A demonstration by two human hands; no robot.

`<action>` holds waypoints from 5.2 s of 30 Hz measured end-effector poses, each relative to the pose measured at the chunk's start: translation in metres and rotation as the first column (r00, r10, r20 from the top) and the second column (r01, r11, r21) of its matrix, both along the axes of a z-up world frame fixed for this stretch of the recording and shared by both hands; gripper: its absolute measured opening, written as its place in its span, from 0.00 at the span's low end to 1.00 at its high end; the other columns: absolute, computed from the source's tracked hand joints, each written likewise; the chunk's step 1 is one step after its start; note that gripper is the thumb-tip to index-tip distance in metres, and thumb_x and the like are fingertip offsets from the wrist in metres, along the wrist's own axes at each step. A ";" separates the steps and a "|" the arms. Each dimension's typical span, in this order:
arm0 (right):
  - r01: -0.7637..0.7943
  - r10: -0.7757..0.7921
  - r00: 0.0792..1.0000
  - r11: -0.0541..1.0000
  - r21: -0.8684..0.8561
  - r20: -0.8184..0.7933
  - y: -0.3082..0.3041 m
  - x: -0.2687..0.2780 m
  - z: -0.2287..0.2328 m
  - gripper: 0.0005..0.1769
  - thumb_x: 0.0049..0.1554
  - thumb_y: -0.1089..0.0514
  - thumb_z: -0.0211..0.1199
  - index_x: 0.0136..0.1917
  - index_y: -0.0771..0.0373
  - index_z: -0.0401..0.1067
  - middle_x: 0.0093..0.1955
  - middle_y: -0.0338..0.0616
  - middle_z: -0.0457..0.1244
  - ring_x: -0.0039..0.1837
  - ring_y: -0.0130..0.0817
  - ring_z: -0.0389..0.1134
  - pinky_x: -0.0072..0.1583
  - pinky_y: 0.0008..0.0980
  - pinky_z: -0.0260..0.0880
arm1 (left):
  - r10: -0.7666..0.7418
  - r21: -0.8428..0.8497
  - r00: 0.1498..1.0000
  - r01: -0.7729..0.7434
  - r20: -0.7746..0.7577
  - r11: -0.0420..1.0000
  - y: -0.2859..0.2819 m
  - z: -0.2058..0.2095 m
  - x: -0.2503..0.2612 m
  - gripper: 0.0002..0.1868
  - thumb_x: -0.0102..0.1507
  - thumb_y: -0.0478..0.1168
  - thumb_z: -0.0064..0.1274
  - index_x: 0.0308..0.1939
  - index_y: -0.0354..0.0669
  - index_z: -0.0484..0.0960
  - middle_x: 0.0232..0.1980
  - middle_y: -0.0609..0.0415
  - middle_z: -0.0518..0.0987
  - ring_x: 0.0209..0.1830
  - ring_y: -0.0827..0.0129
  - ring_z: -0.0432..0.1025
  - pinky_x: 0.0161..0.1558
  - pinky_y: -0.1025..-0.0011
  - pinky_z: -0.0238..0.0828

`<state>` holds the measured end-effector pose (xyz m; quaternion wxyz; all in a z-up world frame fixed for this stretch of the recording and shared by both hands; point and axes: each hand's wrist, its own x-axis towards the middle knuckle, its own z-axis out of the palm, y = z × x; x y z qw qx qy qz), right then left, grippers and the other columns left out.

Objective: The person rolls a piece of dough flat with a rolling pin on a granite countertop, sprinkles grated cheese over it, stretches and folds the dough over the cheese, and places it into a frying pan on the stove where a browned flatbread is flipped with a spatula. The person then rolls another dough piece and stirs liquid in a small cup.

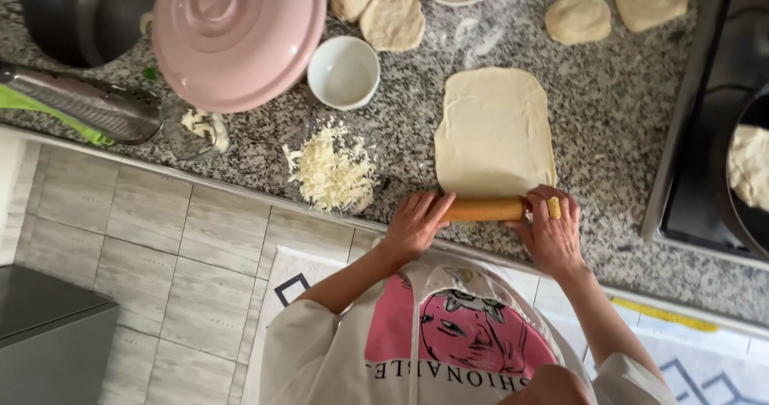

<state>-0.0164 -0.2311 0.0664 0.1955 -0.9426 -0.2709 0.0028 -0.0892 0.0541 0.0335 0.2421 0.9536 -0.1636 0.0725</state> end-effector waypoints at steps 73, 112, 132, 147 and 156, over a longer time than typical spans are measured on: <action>-0.094 0.135 0.988 0.914 0.395 -0.079 0.046 0.236 -0.022 0.18 0.64 0.55 0.59 0.65 0.64 0.72 0.61 0.53 0.69 0.61 0.54 0.70 0.62 0.51 0.71 | 0.019 -0.198 0.880 -0.128 -0.474 0.972 0.003 -0.006 0.294 0.17 0.65 0.53 0.61 0.36 0.41 0.84 0.28 0.56 0.81 0.21 0.72 0.70 0.25 0.70 0.64; 0.192 -0.208 0.978 0.838 0.511 -0.027 -0.071 0.080 0.179 0.09 0.64 0.59 0.73 0.54 0.68 0.79 0.46 0.47 0.71 0.43 0.26 0.72 0.44 0.24 0.73 | -0.614 -0.893 0.739 0.037 -0.277 0.448 -0.008 0.161 0.108 0.10 0.68 0.47 0.59 0.45 0.46 0.87 0.36 0.57 0.83 0.30 0.78 0.75 0.31 0.76 0.75; -0.113 0.149 0.977 0.968 -0.224 0.151 0.005 0.083 -0.042 0.37 0.64 0.41 0.47 0.79 0.62 0.52 0.83 0.50 0.48 0.83 0.46 0.46 0.80 0.51 0.40 | -0.262 0.168 0.963 0.249 0.060 0.954 -0.019 -0.026 0.064 0.38 0.68 0.54 0.49 0.76 0.39 0.62 0.80 0.42 0.59 0.82 0.54 0.51 0.79 0.45 0.36; -0.173 0.179 0.984 0.971 0.164 -0.020 0.039 0.118 -0.026 0.40 0.70 0.41 0.38 0.84 0.68 0.37 0.86 0.62 0.41 0.86 0.53 0.39 0.83 0.47 0.32 | -0.083 0.001 0.993 0.083 -0.080 0.997 -0.018 -0.042 0.088 0.31 0.78 0.55 0.41 0.78 0.39 0.64 0.81 0.46 0.63 0.81 0.60 0.59 0.86 0.54 0.46; -0.230 0.231 0.973 0.972 0.057 -0.015 0.058 0.173 -0.057 0.37 0.69 0.40 0.38 0.83 0.63 0.49 0.84 0.57 0.47 0.85 0.54 0.42 0.81 0.50 0.36 | 0.035 0.254 0.999 -0.033 -0.002 0.967 -0.004 -0.033 0.085 0.41 0.73 0.62 0.35 0.82 0.37 0.54 0.85 0.45 0.51 0.87 0.57 0.43 0.83 0.53 0.33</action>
